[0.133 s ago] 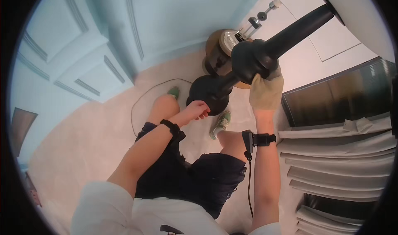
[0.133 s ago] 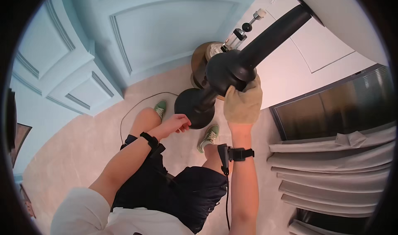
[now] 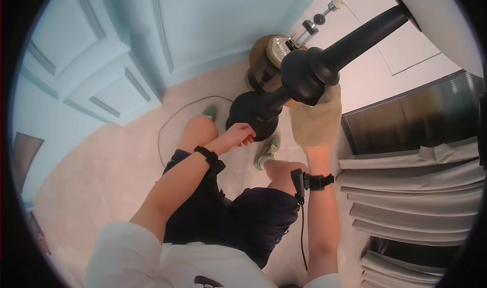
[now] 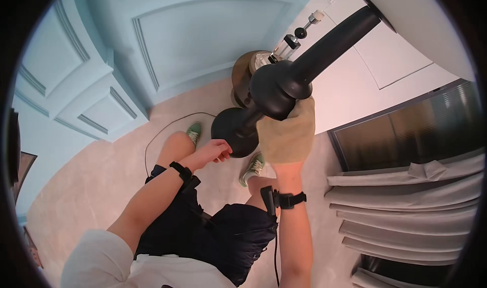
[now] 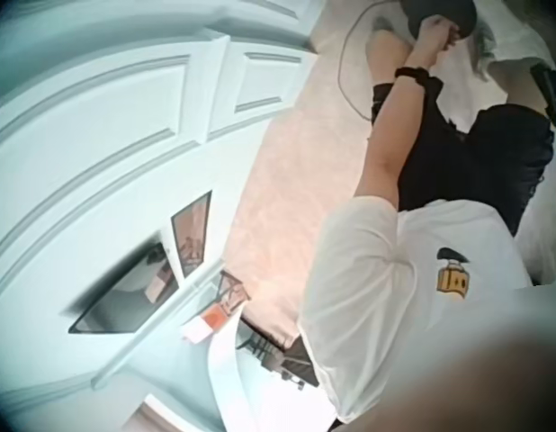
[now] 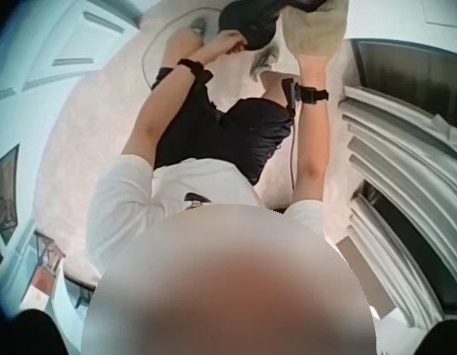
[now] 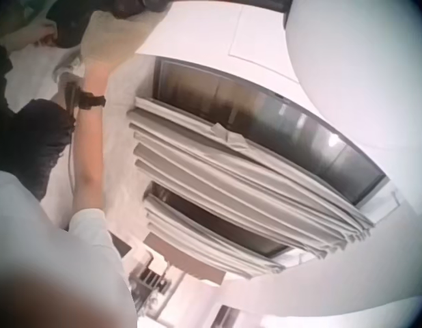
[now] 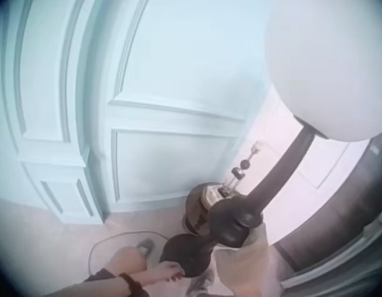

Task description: The recorder is repairing or assembling a standing lamp, specifically focusing on the cord and base assembly.

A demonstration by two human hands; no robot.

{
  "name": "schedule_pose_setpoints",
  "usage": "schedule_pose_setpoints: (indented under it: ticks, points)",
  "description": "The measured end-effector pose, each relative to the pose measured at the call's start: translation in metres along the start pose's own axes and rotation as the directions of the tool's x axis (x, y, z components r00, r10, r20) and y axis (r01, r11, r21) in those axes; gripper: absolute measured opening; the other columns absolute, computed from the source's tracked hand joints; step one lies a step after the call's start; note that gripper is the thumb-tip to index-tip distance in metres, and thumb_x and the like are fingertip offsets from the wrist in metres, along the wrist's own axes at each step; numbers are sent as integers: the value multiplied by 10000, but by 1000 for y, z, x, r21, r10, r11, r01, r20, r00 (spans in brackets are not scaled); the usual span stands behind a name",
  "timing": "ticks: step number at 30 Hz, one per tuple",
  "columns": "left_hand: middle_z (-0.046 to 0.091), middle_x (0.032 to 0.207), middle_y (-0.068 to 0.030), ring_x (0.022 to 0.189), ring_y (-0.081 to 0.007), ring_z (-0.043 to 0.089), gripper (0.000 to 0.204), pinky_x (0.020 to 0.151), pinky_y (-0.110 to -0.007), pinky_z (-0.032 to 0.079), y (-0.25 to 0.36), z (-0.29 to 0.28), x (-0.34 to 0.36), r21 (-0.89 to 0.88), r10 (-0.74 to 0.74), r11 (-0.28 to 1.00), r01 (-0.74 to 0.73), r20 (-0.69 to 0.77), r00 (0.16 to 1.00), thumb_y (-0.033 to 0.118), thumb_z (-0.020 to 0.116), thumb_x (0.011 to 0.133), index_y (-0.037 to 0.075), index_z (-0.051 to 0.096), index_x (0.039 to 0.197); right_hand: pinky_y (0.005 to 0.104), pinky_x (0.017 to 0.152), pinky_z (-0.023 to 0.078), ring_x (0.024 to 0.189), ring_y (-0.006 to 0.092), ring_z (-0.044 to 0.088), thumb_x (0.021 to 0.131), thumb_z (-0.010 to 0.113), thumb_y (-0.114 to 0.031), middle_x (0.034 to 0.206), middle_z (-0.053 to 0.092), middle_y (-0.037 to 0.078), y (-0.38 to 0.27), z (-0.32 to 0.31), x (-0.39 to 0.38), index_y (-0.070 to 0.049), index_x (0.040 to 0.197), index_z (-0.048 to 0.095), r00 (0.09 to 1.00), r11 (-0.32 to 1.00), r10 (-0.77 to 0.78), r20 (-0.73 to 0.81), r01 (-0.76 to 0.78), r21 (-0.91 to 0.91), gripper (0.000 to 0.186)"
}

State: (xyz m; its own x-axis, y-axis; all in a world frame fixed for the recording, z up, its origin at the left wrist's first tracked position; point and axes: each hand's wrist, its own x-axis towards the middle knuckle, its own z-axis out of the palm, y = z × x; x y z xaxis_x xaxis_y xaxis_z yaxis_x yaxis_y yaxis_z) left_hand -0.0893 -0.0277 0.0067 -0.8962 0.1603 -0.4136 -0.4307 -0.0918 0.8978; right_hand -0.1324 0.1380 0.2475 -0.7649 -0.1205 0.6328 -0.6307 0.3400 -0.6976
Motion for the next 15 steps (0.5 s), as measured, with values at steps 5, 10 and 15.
schedule_pose_setpoints:
  ticks: [5,10,15]
  points:
    - [690,864,14,768,-95,615,220,693,-272,466,-35,28,-63,-59,-140,988,141,34,990,266,509,1033,123,677,1023,331,929,532,1029,279,709,774,709,-110,1094,725,151,-15,-12,-32,15,1230,638,982,981,178,55,-173,-89,478]
    - [690,866,14,765,-96,615,235,692,-280,469,-42,37,-73,-83,-160,983,161,24,987,256,483,1046,122,674,1014,329,914,532,1008,261,714,777,771,-192,1073,731,143,-13,-11,-31,15,1165,663,974,967,212,83,-197,-165,452]
    - [686,855,14,751,-98,614,253,685,-284,469,-42,34,-76,-112,-151,982,152,12,988,258,466,1056,125,674,1002,327,900,531,986,243,718,781,833,-274,1052,737,136,-10,-1,-24,15,1100,688,969,953,227,99,-200,-227,455]
